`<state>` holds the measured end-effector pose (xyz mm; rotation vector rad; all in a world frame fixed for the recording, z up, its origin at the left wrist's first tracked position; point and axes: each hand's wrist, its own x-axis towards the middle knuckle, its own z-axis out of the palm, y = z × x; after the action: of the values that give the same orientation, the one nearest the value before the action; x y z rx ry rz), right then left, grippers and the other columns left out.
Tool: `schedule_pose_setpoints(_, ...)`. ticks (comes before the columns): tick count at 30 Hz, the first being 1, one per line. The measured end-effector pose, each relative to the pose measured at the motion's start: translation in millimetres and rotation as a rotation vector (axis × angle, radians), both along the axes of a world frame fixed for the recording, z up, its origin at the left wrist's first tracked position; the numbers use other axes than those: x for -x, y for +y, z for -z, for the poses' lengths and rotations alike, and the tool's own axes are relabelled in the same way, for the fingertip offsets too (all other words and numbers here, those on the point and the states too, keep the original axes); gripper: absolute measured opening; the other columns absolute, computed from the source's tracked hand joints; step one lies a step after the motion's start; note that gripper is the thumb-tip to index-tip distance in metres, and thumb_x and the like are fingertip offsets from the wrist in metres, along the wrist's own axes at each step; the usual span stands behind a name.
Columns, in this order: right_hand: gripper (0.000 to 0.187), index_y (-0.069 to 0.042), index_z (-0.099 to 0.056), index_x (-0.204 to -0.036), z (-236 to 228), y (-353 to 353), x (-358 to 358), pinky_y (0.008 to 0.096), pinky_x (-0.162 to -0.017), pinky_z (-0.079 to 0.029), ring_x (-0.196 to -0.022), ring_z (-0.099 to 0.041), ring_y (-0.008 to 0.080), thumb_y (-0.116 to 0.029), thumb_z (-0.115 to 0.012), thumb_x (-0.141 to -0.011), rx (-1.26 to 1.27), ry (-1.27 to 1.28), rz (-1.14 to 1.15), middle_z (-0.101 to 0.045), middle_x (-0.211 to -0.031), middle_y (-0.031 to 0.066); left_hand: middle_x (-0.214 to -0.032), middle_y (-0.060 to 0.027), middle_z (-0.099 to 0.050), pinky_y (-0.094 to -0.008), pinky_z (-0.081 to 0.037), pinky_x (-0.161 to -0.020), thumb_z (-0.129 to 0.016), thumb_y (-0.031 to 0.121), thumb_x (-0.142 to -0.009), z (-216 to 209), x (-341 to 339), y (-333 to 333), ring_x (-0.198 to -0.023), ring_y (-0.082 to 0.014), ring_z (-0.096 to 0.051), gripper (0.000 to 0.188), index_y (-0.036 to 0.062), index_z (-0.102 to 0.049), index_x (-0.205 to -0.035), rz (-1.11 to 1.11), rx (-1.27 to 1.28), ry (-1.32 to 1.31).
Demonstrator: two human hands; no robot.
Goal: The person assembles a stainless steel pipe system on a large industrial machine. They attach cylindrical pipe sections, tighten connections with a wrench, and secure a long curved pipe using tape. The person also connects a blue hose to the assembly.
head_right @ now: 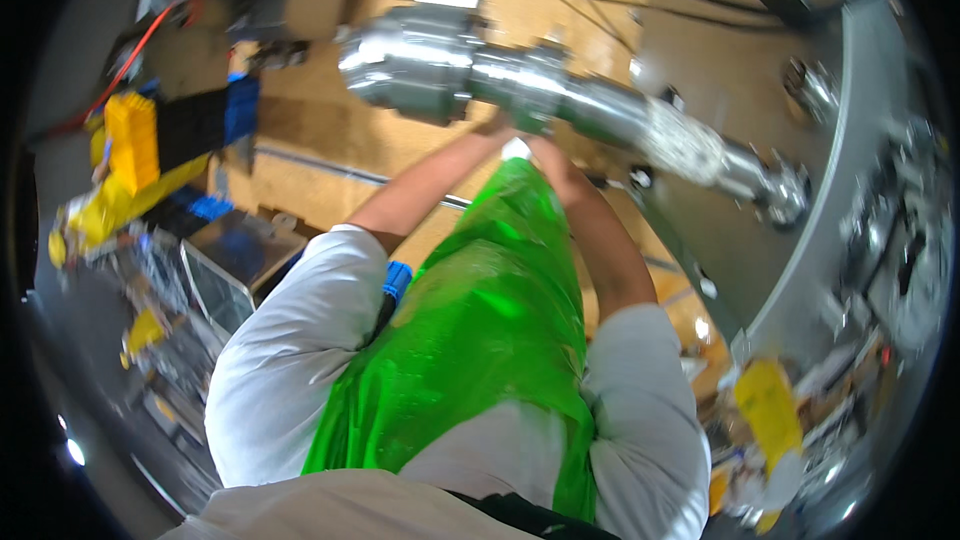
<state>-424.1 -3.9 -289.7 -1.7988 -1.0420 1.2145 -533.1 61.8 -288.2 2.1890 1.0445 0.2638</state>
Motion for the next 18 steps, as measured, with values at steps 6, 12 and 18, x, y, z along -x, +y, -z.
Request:
schedule_pose_setpoints(6,0.017,-0.007,-0.059,-0.09,-14,-14,41,0.0342,-0.06,-0.04,-0.07,-0.052,0.0169,-0.022,-0.053,-0.095,0.116,0.211,0.12,-0.058,-0.077,0.0065,-0.07,-0.0196,-0.065,-0.0432,-0.055,-0.059,-0.057,0.011,-0.08,2,-26,-25,-0.063,-0.0332,-0.066,0.019,0.0006,-0.069,-0.07,0.255,-0.127,0.25)
schedule_pose_setpoints(12,0.016,-0.009,-0.059,-0.089,-64,-53,77,0.0318,-0.058,-0.039,-0.069,-0.051,0.0133,-0.022,-0.053,-0.096,0.282,0.423,0.165,-0.057,-0.077,0.0044,-0.08,-0.0244,-0.064,-0.0479,-0.049,-0.072,-0.051,0.027,-0.088,-134,-7,-22,-0.077,-0.0395,-0.064,0.029,-0.0001,-0.06,-0.079,-0.463,0.403,-0.229)
schedule_pose_setpoints(18,0.022,-0.007,-0.059,-0.096,-123,-102,102,0.028,-0.054,-0.042,-0.064,-0.052,0.0111,-0.024,-0.045,-0.098,0.336,0.528,-0.064,-0.056,-0.075,0.0014,-0.084,-0.0247,-0.065,-0.0482,-0.049,-0.074,-0.055,0.033,-0.088,-177,6,-47,-0.081,-0.0402,-0.064,0.035,-0.0008,-0.06,-0.095,-0.495,0.443,-0.158)
